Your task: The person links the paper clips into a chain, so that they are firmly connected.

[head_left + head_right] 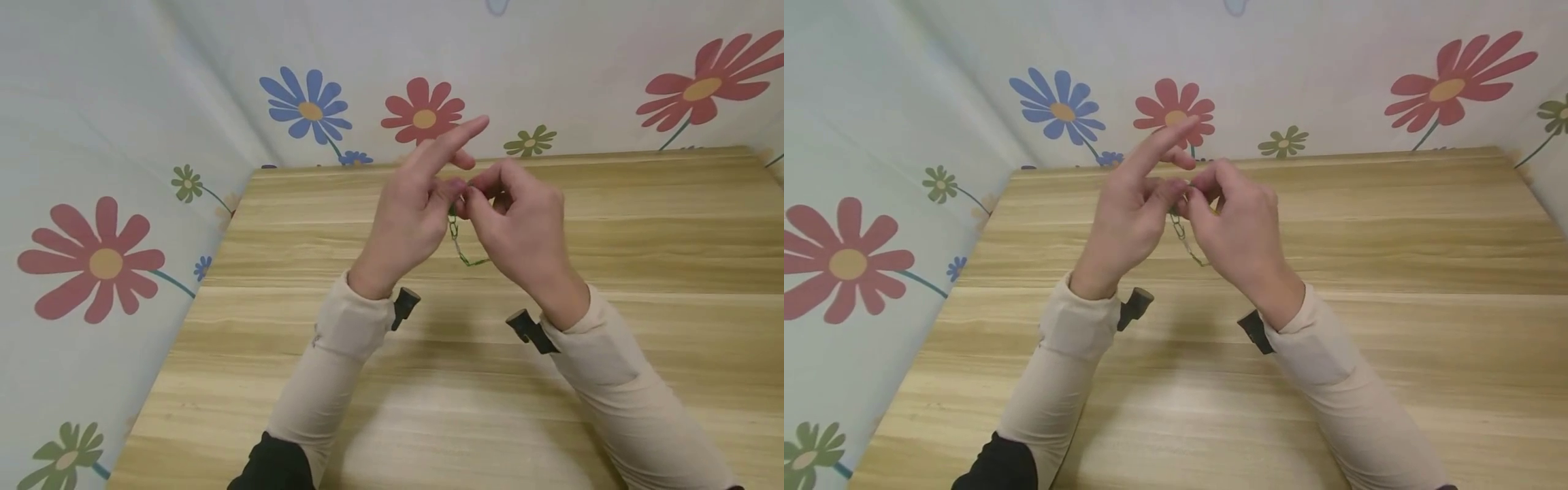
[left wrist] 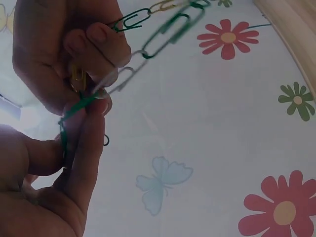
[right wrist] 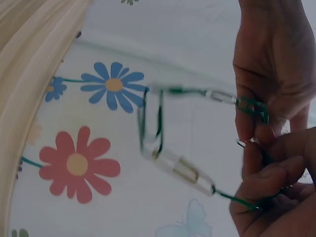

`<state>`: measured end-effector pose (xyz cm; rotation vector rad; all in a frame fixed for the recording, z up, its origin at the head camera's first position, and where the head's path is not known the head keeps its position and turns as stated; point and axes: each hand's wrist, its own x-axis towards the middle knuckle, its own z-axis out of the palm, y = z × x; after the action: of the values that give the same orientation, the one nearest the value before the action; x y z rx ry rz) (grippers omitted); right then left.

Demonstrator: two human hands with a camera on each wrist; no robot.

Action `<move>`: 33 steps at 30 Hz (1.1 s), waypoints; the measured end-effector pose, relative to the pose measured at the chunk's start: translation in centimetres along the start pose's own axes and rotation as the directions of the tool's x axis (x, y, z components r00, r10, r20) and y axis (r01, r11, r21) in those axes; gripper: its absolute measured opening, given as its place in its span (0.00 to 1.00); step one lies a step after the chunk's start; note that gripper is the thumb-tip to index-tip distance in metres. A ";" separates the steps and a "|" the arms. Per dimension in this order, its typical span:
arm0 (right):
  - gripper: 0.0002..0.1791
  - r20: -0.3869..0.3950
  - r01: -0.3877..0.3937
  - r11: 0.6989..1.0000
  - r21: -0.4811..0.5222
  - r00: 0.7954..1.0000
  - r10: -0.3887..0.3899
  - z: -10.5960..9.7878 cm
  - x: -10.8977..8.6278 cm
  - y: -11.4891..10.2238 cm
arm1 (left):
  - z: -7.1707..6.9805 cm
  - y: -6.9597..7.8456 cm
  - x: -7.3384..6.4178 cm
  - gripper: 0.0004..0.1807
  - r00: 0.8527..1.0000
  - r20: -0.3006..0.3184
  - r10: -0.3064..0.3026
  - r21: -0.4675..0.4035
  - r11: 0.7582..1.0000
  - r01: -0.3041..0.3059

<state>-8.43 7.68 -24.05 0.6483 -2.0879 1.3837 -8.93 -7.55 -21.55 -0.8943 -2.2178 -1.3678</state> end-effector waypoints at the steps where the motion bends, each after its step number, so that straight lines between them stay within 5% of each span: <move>1: 0.02 0.020 -0.016 1.000 -0.019 1.000 0.016 -0.1 0.1 0.0 | 0.0 -0.1 0.0 0.26 1.000 -0.001 -0.003 -0.028 1.000 0.003; 4: 0.03 0.102 -0.052 0.997 -0.065 0.993 0.059 -0.6 0.4 -0.1 | -0.3 -0.2 0.0 0.25 0.998 0.003 -0.059 -0.189 0.980 0.059; 9: 0.04 0.307 -0.078 0.996 -0.034 0.948 0.084 -1.7 1.0 0.2 | -1.5 -0.4 0.1 0.23 0.981 0.005 -0.192 -0.429 0.886 0.175; 12: 0.05 0.403 -0.142 0.985 0.093 0.910 0.093 -2.5 1.4 0.8 | -2.3 -0.7 0.1 0.20 0.972 0.036 -0.234 -0.492 0.842 0.221; 14: 0.06 0.439 -0.218 0.944 0.246 0.894 0.092 -3.1 1.5 1.3 | -2.7 -0.8 0.0 0.19 0.962 0.072 -0.263 -0.509 0.820 0.262; 16: 0.07 0.453 -0.303 0.853 0.425 0.887 0.089 -3.6 1.6 1.8 | -3.0 -1.0 0.0 0.18 0.950 0.099 -0.297 -0.518 0.800 0.304; 20: 0.09 0.466 -0.407 0.605 0.684 0.882 0.067 -4.2 1.5 2.5 | -3.3 -1.2 -0.1 0.17 0.925 0.145 -0.351 -0.529 0.763 0.372; 29: 0.12 0.454 -0.445 0.139 0.884 0.891 -0.032 -4.4 1.7 3.3 | -2.9 -2.4 -0.2 0.14 0.927 0.252 -0.277 -0.619 0.691 0.374; 33: 0.13 0.452 -0.449 0.061 0.891 0.891 -0.040 -4.5 1.8 3.4 | -2.8 -3.1 -0.3 0.14 0.938 0.264 -0.226 -0.687 0.638 0.347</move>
<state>-11.20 12.88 -23.68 1.1953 -1.0285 3.1397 -10.87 -11.12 -22.45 -0.9177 -1.9538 -2.5266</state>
